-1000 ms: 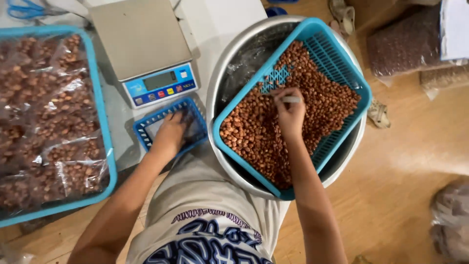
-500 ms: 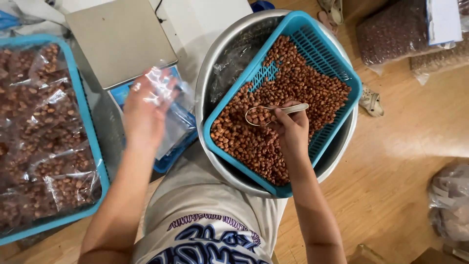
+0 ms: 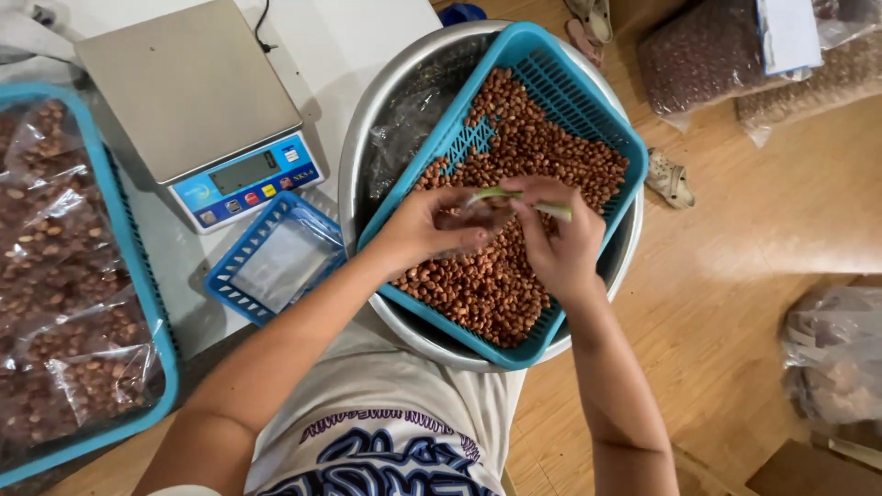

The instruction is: The person scoops peanuts from a blue basket into small plastic bags using a spoon. They place the filled bags onto a digital scale to weigh them and then move the weighed bags into a larger blue tray.

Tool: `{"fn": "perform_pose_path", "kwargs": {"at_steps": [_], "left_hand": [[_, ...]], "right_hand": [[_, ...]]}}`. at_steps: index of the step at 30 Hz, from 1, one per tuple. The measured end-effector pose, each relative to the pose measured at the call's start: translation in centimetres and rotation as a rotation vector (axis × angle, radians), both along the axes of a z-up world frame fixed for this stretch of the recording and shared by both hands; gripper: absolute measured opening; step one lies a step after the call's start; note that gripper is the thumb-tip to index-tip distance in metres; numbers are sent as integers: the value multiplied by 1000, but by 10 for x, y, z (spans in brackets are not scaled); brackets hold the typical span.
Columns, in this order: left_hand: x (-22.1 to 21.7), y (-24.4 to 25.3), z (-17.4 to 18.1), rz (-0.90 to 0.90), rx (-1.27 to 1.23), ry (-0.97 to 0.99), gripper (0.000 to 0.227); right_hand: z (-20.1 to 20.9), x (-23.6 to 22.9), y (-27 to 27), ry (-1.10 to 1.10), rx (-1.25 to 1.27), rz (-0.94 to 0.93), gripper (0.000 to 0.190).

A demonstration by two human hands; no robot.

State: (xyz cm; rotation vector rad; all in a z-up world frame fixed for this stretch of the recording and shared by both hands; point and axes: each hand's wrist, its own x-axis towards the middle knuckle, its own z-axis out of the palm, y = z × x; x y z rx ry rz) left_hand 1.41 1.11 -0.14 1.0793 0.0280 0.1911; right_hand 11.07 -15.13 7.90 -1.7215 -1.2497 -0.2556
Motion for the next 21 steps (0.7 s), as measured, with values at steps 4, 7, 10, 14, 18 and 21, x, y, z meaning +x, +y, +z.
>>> {"fn": "perform_pose_path", "kwargs": {"at_steps": [4,7,10,14,18,21], "left_hand": [[7,-3,-6,-42,-63,26,38],[8,-3,-6,-6,-45,14,38],[-5,1,8,-37,-8,41,26],[-34,37,36,89,191,174,26],[-71,99,97,338,191,369,24],[-73,163,87,468,465,562,19]], "right_hand": [[-11,9,-3,-3,112,13,17],[-20,18,-4,174,195,-24,19],[-34,21,-7,919,345,-148,21],[-21,18,-8,1197,397,-219,18],[-44,72,-45,517,197,-466,17],[-81,118,-85,-167,-72,-534,6]]}}
